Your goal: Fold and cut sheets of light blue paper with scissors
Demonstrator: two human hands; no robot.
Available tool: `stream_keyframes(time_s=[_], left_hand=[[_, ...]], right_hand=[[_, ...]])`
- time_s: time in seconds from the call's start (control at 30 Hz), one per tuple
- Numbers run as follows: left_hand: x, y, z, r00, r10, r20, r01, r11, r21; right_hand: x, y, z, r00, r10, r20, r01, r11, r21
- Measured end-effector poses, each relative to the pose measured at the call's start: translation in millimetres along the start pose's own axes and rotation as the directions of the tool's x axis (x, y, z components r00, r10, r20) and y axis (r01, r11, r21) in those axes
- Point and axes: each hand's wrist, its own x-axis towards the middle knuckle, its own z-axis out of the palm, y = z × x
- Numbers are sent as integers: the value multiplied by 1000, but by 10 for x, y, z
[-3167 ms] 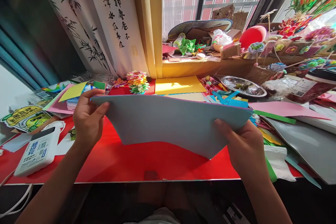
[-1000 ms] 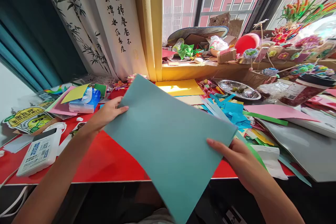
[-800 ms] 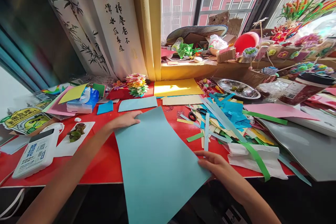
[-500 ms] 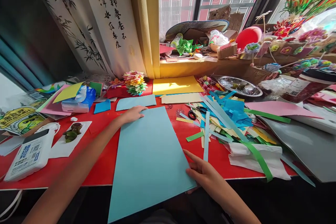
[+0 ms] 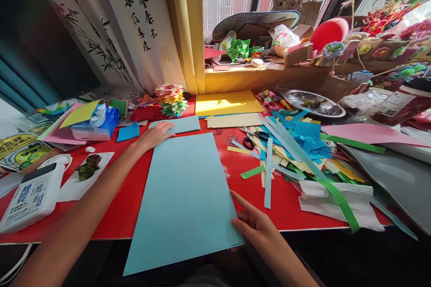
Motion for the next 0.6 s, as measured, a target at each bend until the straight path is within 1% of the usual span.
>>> stream_keyframes(time_s=[0.13,0.3,0.43,0.6], left_hand=[[27,-77,38,999,39,26,-39,999,-5],[28,-101,62,998,53,26,-53,999,-5],[30,-96,74,999,48,15,-48,999,-20],[38,-107,76,999,35,-3,-35,998,-60]], right_hand=[[30,26,-25,1000,-4,0,4,1000,-15],[37,23,-31,1000,-10,-11,9,998,-55],[8,18,-13,996,-27,-90,18,995,-98],[-31,48,-41,980,-42,-194,0,978,-208]])
